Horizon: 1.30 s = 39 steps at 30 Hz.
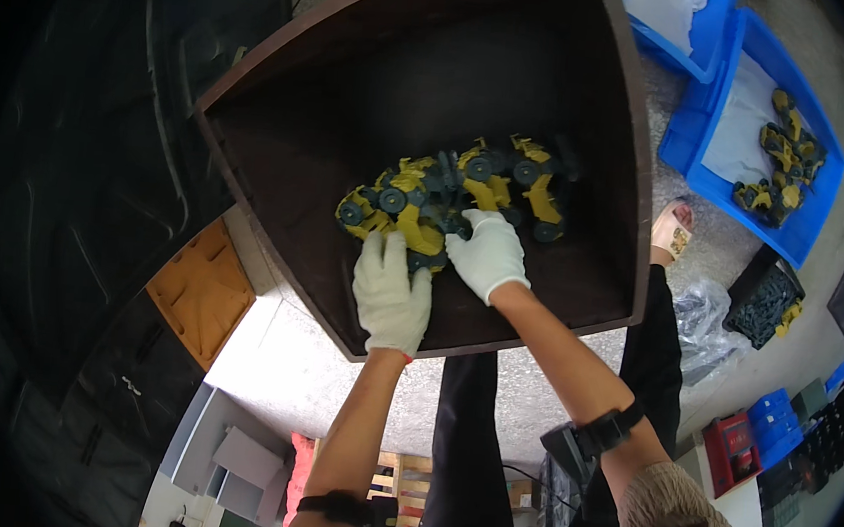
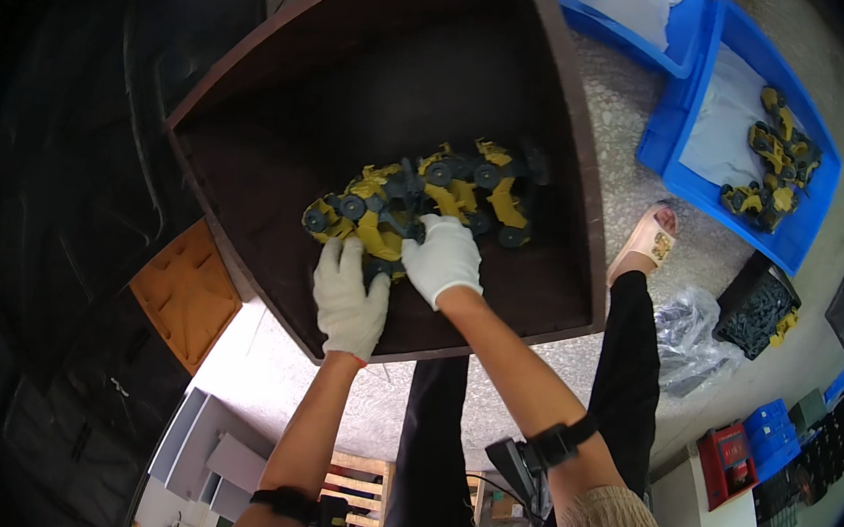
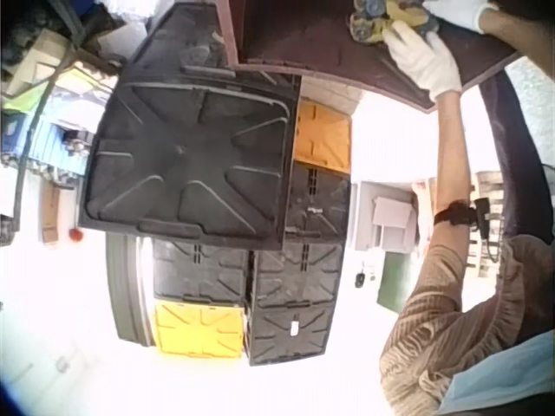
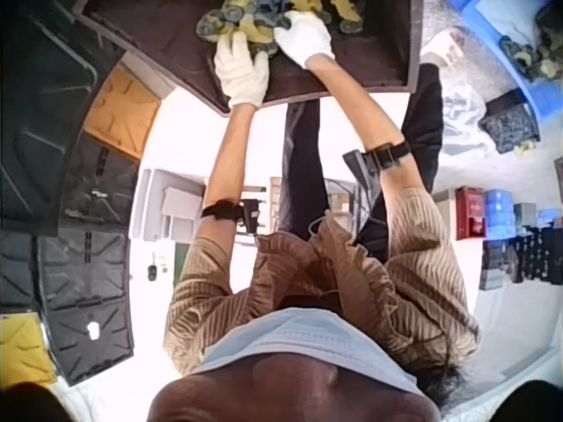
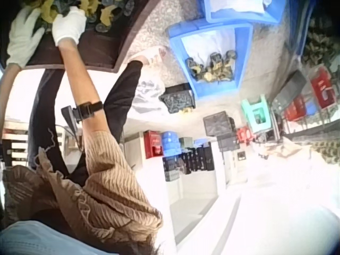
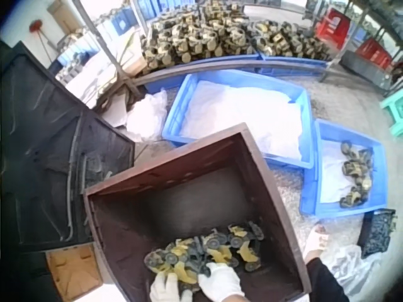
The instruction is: Sorting toy excavators from a box into crates and weighing them on a scale.
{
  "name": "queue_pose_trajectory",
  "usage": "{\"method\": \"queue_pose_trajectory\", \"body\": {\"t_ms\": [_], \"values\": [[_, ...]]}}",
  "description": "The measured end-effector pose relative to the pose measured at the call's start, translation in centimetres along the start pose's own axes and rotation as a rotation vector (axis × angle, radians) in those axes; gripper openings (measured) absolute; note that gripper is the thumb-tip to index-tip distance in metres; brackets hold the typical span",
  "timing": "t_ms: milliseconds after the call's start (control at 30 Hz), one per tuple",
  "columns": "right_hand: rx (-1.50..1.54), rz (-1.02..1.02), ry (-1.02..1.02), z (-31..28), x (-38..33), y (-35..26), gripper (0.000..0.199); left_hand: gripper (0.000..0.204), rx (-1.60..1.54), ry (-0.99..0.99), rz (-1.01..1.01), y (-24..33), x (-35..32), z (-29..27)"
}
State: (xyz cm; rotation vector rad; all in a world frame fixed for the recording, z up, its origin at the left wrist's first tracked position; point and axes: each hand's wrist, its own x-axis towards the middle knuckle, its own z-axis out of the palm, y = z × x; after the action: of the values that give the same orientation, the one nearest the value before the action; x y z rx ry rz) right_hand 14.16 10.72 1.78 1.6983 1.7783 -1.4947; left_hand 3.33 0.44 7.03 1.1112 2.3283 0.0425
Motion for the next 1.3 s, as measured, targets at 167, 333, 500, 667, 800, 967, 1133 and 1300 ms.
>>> {"method": "queue_pose_trajectory", "body": {"t_ms": [167, 333, 500, 667, 800, 967, 1133, 1300], "values": [[0.417, -0.272, -0.350, -8.8, -6.7, -2.9, 0.034, 0.060, -0.064, 0.048, 0.035, 2.7, -2.7, -1.5], [0.674, -0.324, -0.955, -23.5, -11.0, 4.2, 0.026, 0.050, -0.284, -0.053, 0.231, 10.9, -7.5, -2.7], [0.854, 0.174, -0.231, -30.9, -8.1, 20.2, 0.037, 0.050, -0.302, -0.291, 0.366, 17.0, -13.2, -4.6], [0.128, 0.343, 0.441, -40.9, -2.8, 36.3, 0.048, 0.039, -0.466, -0.363, 0.500, 26.9, -13.7, -2.1], [0.103, 0.487, 0.610, -45.5, 2.5, 42.8, 0.060, 0.039, -0.461, -0.441, 0.538, 31.9, -11.5, 2.8], [0.669, 0.868, 0.589, -46.8, 9.3, 48.2, 0.069, 0.036, -0.403, -0.432, 0.513, 38.8, -5.3, 8.9], [0.881, 0.934, 1.096, -45.7, 12.3, 54.2, 0.077, 0.026, -0.421, -0.386, 0.655, 47.5, 1.9, 16.6], [0.113, 0.554, 0.956, -47.4, 10.4, 54.2, 0.078, 0.035, -0.410, -0.545, 0.652, 56.4, 7.5, 26.7]]}}
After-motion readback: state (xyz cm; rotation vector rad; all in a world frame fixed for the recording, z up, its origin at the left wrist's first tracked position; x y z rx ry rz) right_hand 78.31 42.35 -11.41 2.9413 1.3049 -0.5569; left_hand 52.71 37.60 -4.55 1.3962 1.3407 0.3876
